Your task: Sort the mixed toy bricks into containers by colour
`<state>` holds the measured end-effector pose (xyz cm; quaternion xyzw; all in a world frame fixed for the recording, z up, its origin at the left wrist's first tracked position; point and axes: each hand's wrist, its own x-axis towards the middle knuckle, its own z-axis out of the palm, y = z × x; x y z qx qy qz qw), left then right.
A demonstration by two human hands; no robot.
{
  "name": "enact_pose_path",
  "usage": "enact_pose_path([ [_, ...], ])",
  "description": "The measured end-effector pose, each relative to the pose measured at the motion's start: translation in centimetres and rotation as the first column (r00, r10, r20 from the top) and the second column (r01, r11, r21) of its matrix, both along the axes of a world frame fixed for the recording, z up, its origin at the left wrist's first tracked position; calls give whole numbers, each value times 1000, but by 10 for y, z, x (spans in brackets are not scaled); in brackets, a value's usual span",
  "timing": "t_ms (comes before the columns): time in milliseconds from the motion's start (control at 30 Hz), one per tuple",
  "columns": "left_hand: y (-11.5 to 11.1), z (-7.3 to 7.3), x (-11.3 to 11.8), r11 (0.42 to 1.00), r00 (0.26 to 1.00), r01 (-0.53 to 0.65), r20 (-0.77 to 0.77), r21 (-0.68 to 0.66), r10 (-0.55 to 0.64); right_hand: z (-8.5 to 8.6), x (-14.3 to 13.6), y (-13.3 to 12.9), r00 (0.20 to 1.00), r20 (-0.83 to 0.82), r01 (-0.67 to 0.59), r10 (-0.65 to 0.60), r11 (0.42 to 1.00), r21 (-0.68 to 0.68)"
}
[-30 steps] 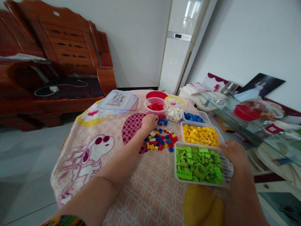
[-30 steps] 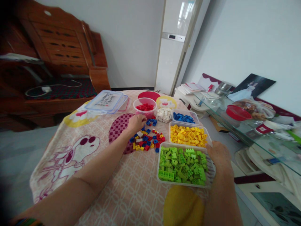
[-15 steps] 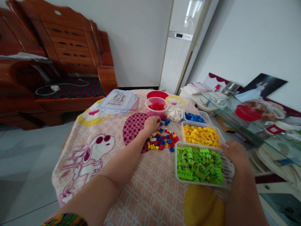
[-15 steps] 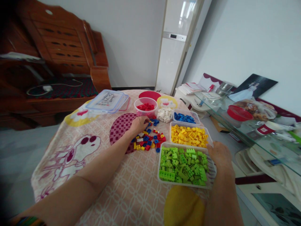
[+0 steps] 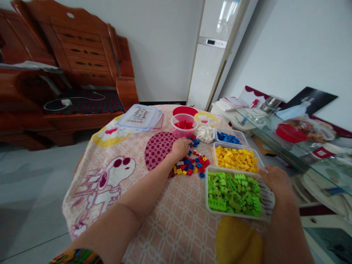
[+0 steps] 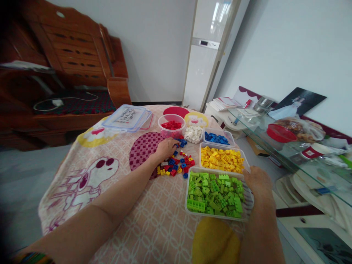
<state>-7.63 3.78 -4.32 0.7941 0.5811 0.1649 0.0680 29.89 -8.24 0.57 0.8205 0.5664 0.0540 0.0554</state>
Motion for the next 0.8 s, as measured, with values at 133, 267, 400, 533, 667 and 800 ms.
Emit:
enact_pose_path([
  [133, 1, 3, -1, 999, 999, 43, 12, -2, -43, 2, -2, 0, 999, 13, 46, -45, 995, -88],
  [267, 2, 4, 1, 996, 996, 87, 25, 4, -87, 1, -2, 0, 999, 14, 33, -33, 998, -50],
  [400, 4, 3, 2, 993, 992, 114, 53, 33, -116, 2, -3, 0, 999, 18, 31, -30, 999, -38],
  [533, 7, 5, 3, 986, 976, 132, 162, 97, -147, 3, -3, 1, 999, 31, 38, -36, 996, -76],
  [667, -1, 12, 14, 960, 903, 226, 333, 167, -270, 0, 0, 1, 1000, 11, 27, -26, 999, -23],
  [800, -25, 15, 37, 898, 793, 392, 423, 200, -440, -1, 1, 2, 999, -6, 43, -43, 999, -23],
])
